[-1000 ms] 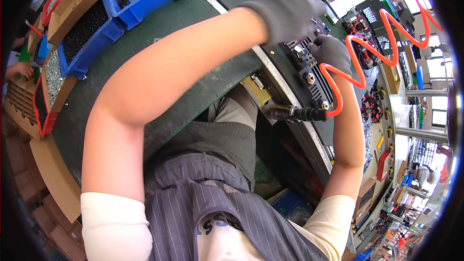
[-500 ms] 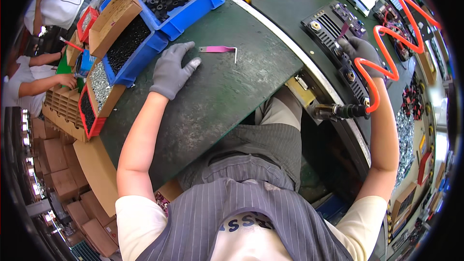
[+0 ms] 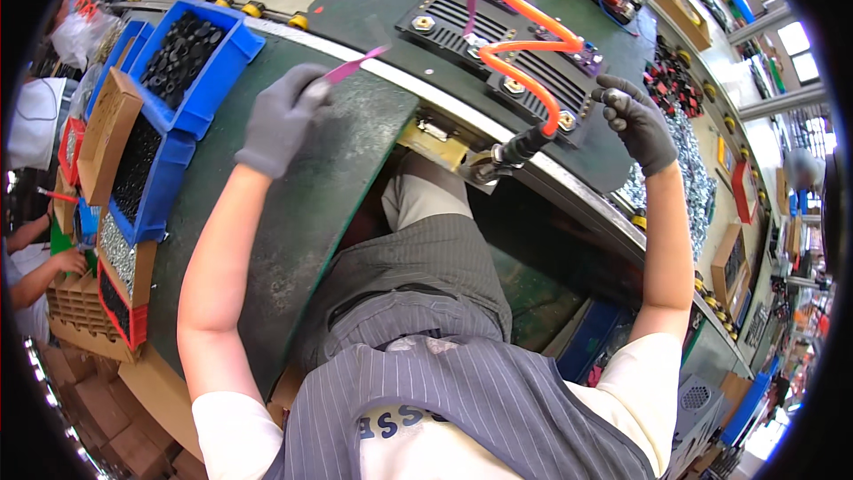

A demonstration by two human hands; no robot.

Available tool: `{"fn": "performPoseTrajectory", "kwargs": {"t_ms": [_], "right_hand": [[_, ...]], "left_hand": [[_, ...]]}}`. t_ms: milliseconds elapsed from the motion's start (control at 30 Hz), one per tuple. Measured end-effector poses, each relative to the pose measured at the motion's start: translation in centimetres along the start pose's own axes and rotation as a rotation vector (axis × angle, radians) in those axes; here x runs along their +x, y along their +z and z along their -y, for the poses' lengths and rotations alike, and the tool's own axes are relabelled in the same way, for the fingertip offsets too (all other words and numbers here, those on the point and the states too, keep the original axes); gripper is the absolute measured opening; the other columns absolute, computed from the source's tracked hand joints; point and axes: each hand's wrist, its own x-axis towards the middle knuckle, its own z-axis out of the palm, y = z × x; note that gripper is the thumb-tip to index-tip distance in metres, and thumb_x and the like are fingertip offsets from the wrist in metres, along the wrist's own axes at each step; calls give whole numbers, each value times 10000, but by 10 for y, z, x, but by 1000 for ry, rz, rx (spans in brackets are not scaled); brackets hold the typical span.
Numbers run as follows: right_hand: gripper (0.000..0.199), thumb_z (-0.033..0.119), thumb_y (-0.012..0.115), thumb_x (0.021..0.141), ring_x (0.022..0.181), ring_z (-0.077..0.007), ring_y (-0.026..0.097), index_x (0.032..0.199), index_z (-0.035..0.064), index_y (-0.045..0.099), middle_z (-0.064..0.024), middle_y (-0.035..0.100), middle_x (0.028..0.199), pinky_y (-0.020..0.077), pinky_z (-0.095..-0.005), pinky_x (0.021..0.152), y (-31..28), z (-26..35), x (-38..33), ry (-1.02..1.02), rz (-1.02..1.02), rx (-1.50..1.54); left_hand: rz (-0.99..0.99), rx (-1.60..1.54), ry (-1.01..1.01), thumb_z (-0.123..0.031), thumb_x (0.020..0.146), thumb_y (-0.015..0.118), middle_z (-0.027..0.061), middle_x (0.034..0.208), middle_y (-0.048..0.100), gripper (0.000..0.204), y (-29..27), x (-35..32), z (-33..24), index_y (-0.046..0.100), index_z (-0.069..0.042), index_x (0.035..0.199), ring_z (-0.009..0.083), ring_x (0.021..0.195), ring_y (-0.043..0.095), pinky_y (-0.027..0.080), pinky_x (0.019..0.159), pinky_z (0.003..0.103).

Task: Assembling metal housings for electronic components by inserting parts and using a pneumatic screwdriver.

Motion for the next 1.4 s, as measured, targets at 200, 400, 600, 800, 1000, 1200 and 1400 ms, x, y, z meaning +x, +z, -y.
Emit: {"fn": "performPoseTrajectory", "kwargs": {"t_ms": [200, 400, 600, 800, 1000, 1200, 1400], "right_hand": [[311, 36, 509, 815, 970, -256, 615, 1113, -49, 493, -175, 603, 1054, 521, -273, 767, 21, 9, -33, 79, -172, -56], [318, 36, 629, 750, 735, -97, 571, 1061, -1, 571, -58, 632, 901, 448, -213, 647, 18, -4, -42, 57, -71, -375], [277, -1, 597, 747, 746, -77, 565, 1024, -2, 598, -18, 624, 865, 446, -208, 678, 26, -6, -35, -11, -69, -307], [266, 17, 577, 766, 597, -46, 519, 1029, 36, 612, -8, 615, 844, 410, -211, 488, 55, 4, -23, -61, -77, -632], [191, 12, 609, 727, 608, -88, 558, 906, 52, 664, -52, 618, 747, 437, -249, 532, 56, 11, -12, -27, -16, -923], [220, 41, 640, 702, 723, -238, 621, 920, 69, 656, -105, 635, 814, 482, -334, 664, 65, 17, -9, -205, 64, -1112], [210, 196, 665, 720, 784, -309, 613, 880, 64, 638, -128, 640, 850, 483, -384, 683, 78, 17, -7, -207, -11, -1331]], "left_hand": [[288, -406, 57, -248, 797, 640, 44, 811, 634, 286, 104, 52, -68, 641, -26, 978, 89, 684, 554, 463, 645, 235], [387, -294, 277, -275, 800, 647, 82, 806, 649, 274, 160, 68, -99, 647, -45, 949, 194, 715, 591, 463, 711, 287], [425, 17, 478, -274, 849, 591, 90, 806, 632, 262, 169, 57, -121, 623, -32, 945, 184, 762, 597, 456, 700, 300], [359, 226, 606, -208, 783, 624, 137, 865, 639, 258, 171, 52, -136, 623, -34, 974, 281, 814, 615, 480, 730, 356], [317, 209, 643, -222, 775, 631, 132, 862, 641, 260, 174, 52, -134, 629, -38, 959, 284, 815, 614, 481, 728, 361], [305, 195, 639, -243, 783, 627, 128, 827, 640, 257, 176, 53, -135, 631, -36, 937, 285, 792, 615, 479, 706, 368], [315, 179, 628, -255, 804, 591, 157, 817, 622, 235, 174, 52, -133, 617, -55, 925, 332, 785, 597, 463, 703, 408]]}}
